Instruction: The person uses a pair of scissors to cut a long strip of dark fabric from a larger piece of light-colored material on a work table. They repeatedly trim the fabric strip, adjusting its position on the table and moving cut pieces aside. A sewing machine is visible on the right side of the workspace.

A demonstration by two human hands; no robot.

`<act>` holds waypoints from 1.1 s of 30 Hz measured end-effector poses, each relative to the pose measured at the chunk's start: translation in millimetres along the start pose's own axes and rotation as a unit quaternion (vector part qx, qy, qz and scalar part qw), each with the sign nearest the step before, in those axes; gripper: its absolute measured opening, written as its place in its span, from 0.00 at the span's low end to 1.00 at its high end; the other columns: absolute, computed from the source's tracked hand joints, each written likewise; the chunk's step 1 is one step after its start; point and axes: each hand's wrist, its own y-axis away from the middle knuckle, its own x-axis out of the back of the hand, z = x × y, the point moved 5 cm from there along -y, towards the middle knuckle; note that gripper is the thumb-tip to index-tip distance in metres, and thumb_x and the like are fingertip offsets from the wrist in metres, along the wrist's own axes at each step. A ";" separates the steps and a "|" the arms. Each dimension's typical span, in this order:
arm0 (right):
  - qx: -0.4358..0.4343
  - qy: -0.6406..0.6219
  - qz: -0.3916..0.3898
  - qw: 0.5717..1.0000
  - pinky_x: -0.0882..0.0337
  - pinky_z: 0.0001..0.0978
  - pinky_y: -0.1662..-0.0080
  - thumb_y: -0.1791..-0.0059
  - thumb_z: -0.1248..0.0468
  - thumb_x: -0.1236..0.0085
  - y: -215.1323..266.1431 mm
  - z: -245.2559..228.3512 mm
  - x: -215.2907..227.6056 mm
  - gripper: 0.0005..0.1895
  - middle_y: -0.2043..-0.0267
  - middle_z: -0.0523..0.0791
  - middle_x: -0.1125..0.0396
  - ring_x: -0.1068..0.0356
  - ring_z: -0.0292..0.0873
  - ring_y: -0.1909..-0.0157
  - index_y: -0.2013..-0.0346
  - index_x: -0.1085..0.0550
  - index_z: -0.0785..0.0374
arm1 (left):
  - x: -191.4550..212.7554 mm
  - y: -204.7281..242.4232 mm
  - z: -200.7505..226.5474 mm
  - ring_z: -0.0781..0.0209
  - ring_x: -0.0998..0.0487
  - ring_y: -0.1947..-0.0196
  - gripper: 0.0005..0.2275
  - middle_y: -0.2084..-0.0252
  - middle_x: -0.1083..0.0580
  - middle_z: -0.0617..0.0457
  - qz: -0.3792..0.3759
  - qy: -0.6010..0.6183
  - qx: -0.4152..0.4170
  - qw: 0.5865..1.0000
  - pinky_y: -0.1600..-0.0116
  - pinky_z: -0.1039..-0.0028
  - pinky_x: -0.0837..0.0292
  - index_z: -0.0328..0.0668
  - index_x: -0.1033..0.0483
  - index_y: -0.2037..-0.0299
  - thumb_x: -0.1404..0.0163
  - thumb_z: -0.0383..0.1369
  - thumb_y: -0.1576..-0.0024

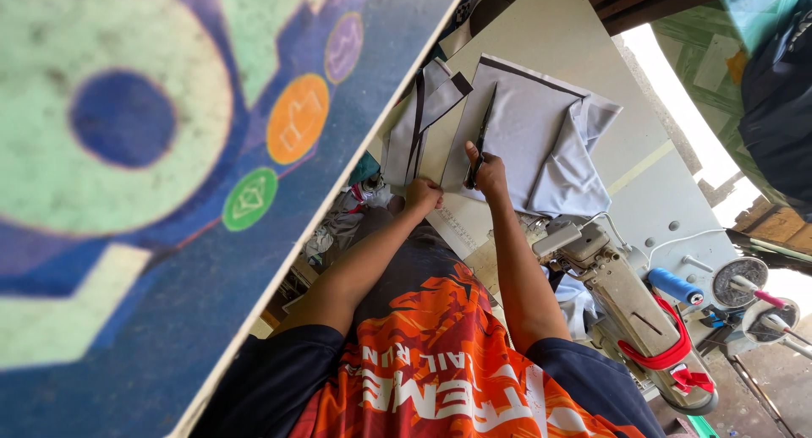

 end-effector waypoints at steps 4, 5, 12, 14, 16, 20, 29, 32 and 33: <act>-0.009 0.003 -0.027 1.000 0.21 0.33 0.71 0.51 0.24 0.48 26.0 -25.8 1.7 0.42 0.77 0.54 0.29 0.22 0.50 0.69 0.70 0.27 0.64 | 0.1 -1.3 -3.1 0.60 0.18 0.82 0.09 0.79 0.22 0.44 -0.001 0.010 -0.002 1.000 0.73 0.76 0.20 0.27 0.18 0.60 0.47 0.27 0.46; -0.014 0.001 -0.034 0.999 0.21 0.35 0.69 0.52 0.24 0.48 30.6 -30.0 0.7 0.43 0.75 0.55 0.29 0.22 0.51 0.68 0.69 0.27 0.65 | 1.9 -0.4 -3.2 0.60 0.18 0.82 0.09 0.79 0.22 0.43 0.003 0.018 0.001 1.000 0.72 0.77 0.20 0.26 0.19 0.60 0.47 0.26 0.46; -0.024 -0.009 -0.049 0.998 0.20 0.40 0.66 0.52 0.23 0.48 35.9 -22.7 3.1 0.44 0.73 0.56 0.29 0.22 0.53 0.64 0.66 0.28 0.67 | -1.7 -1.8 -6.0 0.58 0.18 0.81 0.11 0.78 0.22 0.41 -0.006 0.053 0.011 0.999 0.71 0.76 0.20 0.23 0.20 0.58 0.48 0.26 0.46; -0.022 -0.004 -0.047 0.999 0.21 0.40 0.67 0.53 0.22 0.48 26.6 -25.6 5.6 0.45 0.73 0.56 0.29 0.22 0.53 0.65 0.65 0.28 0.67 | -1.3 -1.2 -4.5 0.59 0.18 0.81 0.10 0.78 0.22 0.42 -0.001 0.042 0.000 0.999 0.72 0.76 0.20 0.24 0.20 0.58 0.48 0.26 0.46; -0.020 0.000 -0.044 0.999 0.21 0.40 0.68 0.53 0.21 0.48 16.8 -27.9 8.1 0.46 0.73 0.55 0.30 0.22 0.53 0.65 0.65 0.28 0.67 | -1.4 0.2 -3.7 0.60 0.18 0.81 0.10 0.78 0.22 0.43 0.004 0.031 -0.012 0.999 0.72 0.76 0.20 0.25 0.19 0.59 0.48 0.26 0.46; -0.017 0.008 -0.046 0.999 0.21 0.38 0.68 0.54 0.20 0.48 4.5 -39.4 12.0 0.48 0.72 0.53 0.30 0.22 0.52 0.65 0.62 0.28 0.67 | 0.2 7.4 -0.6 0.59 0.18 0.81 0.09 0.78 0.22 0.42 0.000 0.026 -0.022 0.999 0.71 0.75 0.20 0.25 0.19 0.61 0.48 0.26 0.46; -0.007 -0.014 -0.046 0.999 0.21 0.39 0.67 0.54 0.19 0.52 -6.7 -49.0 14.8 0.48 0.73 0.50 0.30 0.22 0.49 0.65 0.63 0.28 0.67 | 2.1 9.7 -1.2 0.58 0.18 0.80 0.08 0.78 0.22 0.42 0.011 0.036 -0.030 0.999 0.71 0.75 0.20 0.28 0.18 0.65 0.48 0.26 0.48; -0.007 -0.019 -0.047 0.999 0.21 0.41 0.65 0.54 0.18 0.53 -6.6 -52.3 16.3 0.50 0.73 0.50 0.30 0.22 0.49 0.65 0.62 0.28 0.68 | 1.9 8.8 -0.6 0.58 0.18 0.80 0.07 0.78 0.22 0.42 0.010 0.032 -0.031 0.999 0.71 0.75 0.20 0.29 0.18 0.65 0.48 0.26 0.48; -0.008 -0.018 -0.049 0.999 0.21 0.41 0.65 0.54 0.18 0.53 -6.2 -53.8 18.0 0.50 0.73 0.51 0.30 0.22 0.50 0.65 0.61 0.29 0.68 | 1.8 9.8 0.7 0.58 0.18 0.81 0.07 0.78 0.22 0.42 0.009 0.030 -0.030 0.999 0.71 0.76 0.20 0.29 0.18 0.65 0.48 0.26 0.48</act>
